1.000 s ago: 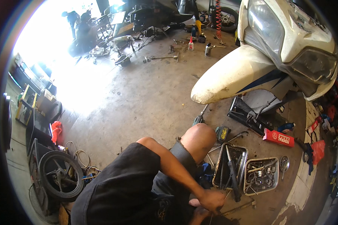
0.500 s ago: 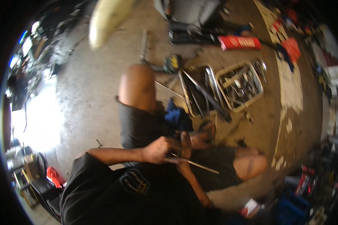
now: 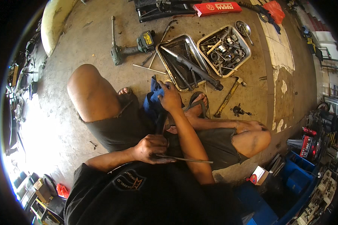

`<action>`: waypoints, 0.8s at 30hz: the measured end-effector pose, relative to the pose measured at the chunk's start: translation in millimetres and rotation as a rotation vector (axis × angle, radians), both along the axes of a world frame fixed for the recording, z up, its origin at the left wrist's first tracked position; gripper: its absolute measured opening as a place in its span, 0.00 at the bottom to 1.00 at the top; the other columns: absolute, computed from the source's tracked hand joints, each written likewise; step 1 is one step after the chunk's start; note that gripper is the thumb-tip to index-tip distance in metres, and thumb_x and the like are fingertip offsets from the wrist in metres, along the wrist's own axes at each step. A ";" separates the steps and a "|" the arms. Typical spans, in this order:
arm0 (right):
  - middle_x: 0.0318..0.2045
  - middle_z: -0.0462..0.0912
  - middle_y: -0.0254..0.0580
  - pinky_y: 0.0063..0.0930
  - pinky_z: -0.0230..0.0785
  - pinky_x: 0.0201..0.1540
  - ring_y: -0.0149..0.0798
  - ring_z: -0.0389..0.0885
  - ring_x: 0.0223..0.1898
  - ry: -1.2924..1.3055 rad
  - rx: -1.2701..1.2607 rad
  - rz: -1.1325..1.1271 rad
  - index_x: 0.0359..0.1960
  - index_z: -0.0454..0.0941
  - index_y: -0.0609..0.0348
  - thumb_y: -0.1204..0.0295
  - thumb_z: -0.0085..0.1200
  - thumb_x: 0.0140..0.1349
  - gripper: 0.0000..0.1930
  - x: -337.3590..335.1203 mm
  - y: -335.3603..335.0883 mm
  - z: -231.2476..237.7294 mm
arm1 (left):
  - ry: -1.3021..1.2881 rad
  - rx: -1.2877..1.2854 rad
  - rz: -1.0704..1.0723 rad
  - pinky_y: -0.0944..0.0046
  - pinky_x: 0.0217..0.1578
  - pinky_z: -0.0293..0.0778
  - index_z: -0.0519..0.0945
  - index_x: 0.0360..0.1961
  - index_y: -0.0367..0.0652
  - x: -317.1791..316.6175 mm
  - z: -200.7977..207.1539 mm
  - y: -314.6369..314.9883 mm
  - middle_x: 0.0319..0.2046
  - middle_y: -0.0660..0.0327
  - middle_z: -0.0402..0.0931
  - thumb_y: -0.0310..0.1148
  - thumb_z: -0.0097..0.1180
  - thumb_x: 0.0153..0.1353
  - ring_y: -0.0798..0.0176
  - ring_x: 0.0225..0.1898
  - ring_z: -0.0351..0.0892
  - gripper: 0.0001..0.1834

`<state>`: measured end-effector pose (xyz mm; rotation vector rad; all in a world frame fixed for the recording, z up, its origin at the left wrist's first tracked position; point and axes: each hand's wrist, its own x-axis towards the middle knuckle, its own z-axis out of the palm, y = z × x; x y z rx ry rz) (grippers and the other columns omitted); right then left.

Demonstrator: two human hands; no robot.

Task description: The person disassembles a motorcycle front fork assembly by hand. They use an Allen key to loosen internal components, remove parts from the fork tube, and place them into a metal tray containing other motorcycle components and tools.

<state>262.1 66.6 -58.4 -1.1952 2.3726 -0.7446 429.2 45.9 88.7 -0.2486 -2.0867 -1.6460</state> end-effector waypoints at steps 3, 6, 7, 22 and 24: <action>0.52 0.75 0.50 0.40 0.69 0.57 0.52 0.75 0.54 -0.018 0.123 0.050 0.53 0.80 0.44 0.68 0.64 0.55 0.21 1.3 20.0 -67.3 | 0.100 -0.044 0.096 0.63 0.20 0.70 0.73 0.14 0.42 1.6 -0.7 1.2 0.17 0.60 0.71 0.33 0.76 0.47 0.59 0.20 0.76 0.20; 0.51 0.77 0.48 0.39 0.70 0.55 0.52 0.77 0.52 -0.159 0.237 -0.040 0.48 0.83 0.44 0.67 0.65 0.54 0.17 3.9 30.5 -79.2 | 0.121 -0.023 0.117 0.64 0.20 0.70 0.72 0.14 0.42 13.7 10.5 3.9 0.16 0.61 0.69 0.33 0.76 0.47 0.60 0.19 0.76 0.20; 0.51 0.77 0.47 0.39 0.71 0.55 0.52 0.77 0.52 -0.160 0.283 -0.039 0.46 0.84 0.44 0.67 0.66 0.54 0.16 2.0 25.7 -80.9 | 0.135 -0.024 0.156 0.65 0.20 0.71 0.72 0.14 0.42 17.8 13.1 7.1 0.16 0.62 0.69 0.32 0.77 0.46 0.60 0.19 0.76 0.21; 0.38 0.87 0.44 0.36 0.76 0.44 0.43 0.85 0.40 -0.410 0.641 0.535 0.44 0.84 0.55 0.67 0.65 0.50 0.17 2.8 32.9 -101.6 | 0.022 0.053 0.496 0.63 0.24 0.73 0.75 0.16 0.41 41.7 2.3 13.7 0.16 0.60 0.71 0.30 0.77 0.44 0.59 0.21 0.77 0.18; 0.38 0.87 0.44 0.35 0.76 0.44 0.44 0.85 0.40 -0.358 0.566 0.345 0.44 0.84 0.53 0.67 0.65 0.52 0.17 -1.5 45.9 -101.9 | -0.016 0.052 0.468 0.62 0.26 0.74 0.75 0.16 0.41 32.4 16.3 15.4 0.17 0.59 0.71 0.30 0.77 0.45 0.58 0.22 0.77 0.17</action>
